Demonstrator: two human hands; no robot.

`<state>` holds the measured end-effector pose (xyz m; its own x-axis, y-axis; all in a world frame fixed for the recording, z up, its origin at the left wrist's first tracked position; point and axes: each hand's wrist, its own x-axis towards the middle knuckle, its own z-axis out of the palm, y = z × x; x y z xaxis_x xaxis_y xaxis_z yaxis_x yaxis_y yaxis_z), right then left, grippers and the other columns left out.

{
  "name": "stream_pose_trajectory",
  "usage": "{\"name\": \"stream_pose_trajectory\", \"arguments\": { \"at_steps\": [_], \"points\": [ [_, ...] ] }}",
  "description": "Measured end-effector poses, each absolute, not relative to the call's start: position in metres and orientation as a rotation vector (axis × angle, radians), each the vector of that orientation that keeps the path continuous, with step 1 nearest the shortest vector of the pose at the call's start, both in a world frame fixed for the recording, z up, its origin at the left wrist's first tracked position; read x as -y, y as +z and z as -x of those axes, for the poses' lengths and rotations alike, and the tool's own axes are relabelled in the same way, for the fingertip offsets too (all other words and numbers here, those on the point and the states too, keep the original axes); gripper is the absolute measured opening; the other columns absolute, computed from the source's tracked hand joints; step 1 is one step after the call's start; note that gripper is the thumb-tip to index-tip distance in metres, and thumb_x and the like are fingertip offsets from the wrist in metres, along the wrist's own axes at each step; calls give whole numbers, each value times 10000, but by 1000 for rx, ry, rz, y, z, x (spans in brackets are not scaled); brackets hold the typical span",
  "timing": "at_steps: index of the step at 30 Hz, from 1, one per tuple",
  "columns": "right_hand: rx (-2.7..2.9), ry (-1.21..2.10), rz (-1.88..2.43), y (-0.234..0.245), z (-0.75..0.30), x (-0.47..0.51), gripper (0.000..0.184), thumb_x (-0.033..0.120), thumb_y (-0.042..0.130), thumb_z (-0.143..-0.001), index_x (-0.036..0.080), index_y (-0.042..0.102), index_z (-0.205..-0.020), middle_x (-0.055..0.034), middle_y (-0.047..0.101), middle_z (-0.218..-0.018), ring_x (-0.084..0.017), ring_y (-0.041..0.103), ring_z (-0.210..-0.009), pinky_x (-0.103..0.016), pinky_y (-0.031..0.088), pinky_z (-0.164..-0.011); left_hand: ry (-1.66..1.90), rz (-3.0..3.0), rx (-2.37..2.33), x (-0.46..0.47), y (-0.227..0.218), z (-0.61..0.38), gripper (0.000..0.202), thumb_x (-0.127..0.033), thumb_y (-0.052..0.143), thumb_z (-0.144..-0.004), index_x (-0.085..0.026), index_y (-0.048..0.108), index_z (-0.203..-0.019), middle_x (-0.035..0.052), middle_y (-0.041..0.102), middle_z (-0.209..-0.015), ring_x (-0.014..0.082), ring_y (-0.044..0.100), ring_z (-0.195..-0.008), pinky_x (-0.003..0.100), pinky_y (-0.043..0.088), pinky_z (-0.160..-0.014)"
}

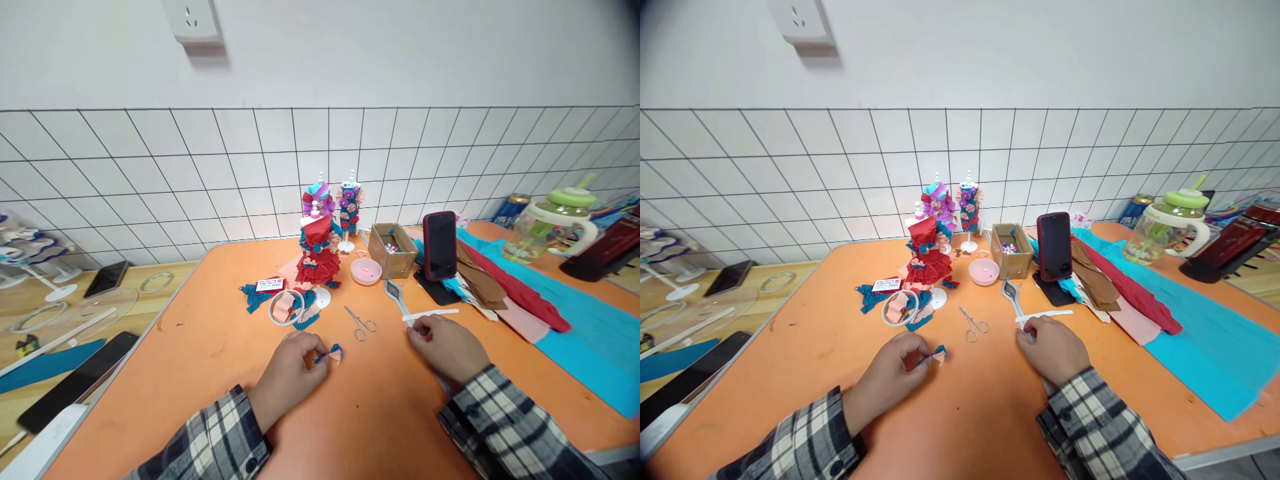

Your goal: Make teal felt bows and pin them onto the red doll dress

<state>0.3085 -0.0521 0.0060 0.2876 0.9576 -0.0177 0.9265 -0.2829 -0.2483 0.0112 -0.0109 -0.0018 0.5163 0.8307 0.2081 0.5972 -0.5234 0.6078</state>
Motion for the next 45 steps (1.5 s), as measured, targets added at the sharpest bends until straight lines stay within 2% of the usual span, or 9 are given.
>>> {"name": "stream_pose_trajectory", "arguments": {
  "at_steps": [4, 10, 15, 18, 24, 33, 37, 40, 45],
  "points": [
    [1802, 198, 2467, 1, -301, 36, 229, 333, 470, -826, 198, 640, -754, -75, 669, -874, -210, 610, -773, -282, 274, -541, 691, -2263, -1185, 11, -1, -10, 75, -151, 562, -752, -198, 621, -754, 4, 656, -758, 168, 580, -753, 279, 410, -730],
    [1843, 293, 2384, -3, -305, 23, 187, 212, 491, -806, 126, 655, -781, -140, 658, -863, -226, 607, -786, -283, 330, -582, 702, -2195, -1253, 13, 3, -11, 70, -170, 569, -748, -198, 631, -733, 13, 664, -756, 187, 590, -767, 288, 415, -717],
    [1724, 720, 2017, 17, -306, 27, 340, 425, 465, -855, 169, 666, -953, -26, 662, -762, -113, 517, -546, -220, 331, -479, 756, -2000, -1272, 13, 5, -10, 77, -163, 555, -740, -183, 627, -723, 29, 685, -770, 189, 620, -761, 284, 440, -715],
    [1460, 967, 1799, 32, -308, 31, 464, 544, 515, -782, 148, 674, -965, -35, 667, -765, -88, 409, -445, -227, 263, -415, 779, -1901, -1268, 11, 5, -9, 80, -176, 549, -747, -178, 621, -713, 31, 686, -747, 184, 630, -733, 276, 450, -692],
    [1765, 513, 2147, 25, -313, 36, 339, 488, 510, -803, 200, 682, -753, -51, 695, -773, -188, 594, -700, -276, 363, -578, 805, -1911, -1261, 11, 4, -8, 87, -182, 547, -754, -180, 629, -724, 33, 691, -762, 182, 629, -735, 276, 448, -690],
    [1900, 145, 2574, -7, -296, 28, 271, 265, 390, -899, 166, 642, -884, -135, 693, -937, -263, 656, -853, -306, 373, -603, 775, -1979, -1295, 12, 5, -8, 87, -192, 564, -744, -185, 647, -720, 34, 692, -760, 182, 617, -738, 270, 432, -680],
    [1965, 167, 2562, -5, -294, 18, 261, 137, 397, -871, 109, 657, -856, -189, 683, -924, -260, 661, -858, -306, 389, -639, 797, -2012, -1296, 13, 5, -7, 92, -156, 563, -728, -190, 648, -717, 31, 692, -763, 189, 618, -747, 276, 431, -695],
    [1950, 218, 2541, -7, -295, 14, 234, 149, 430, -849, 89, 656, -836, -210, 678, -917, -277, 654, -853, -317, 393, -638, 815, -2022, -1306, 13, 4, -6, 90, -145, 565, -726, -193, 640, -708, 35, 690, -768, 200, 622, -756, 283, 429, -695],
    [1790, 678, 2175, -12, -312, 26, 244, 331, 461, -864, 158, 621, -801, -76, 675, -814, -177, 617, -731, -253, 410, -599, 825, -2059, -1296, 13, 5, -5, 81, -154, 575, -737, -195, 637, -705, 37, 682, -771, 202, 612, -761, 283, 423, -693]
  ]
}}
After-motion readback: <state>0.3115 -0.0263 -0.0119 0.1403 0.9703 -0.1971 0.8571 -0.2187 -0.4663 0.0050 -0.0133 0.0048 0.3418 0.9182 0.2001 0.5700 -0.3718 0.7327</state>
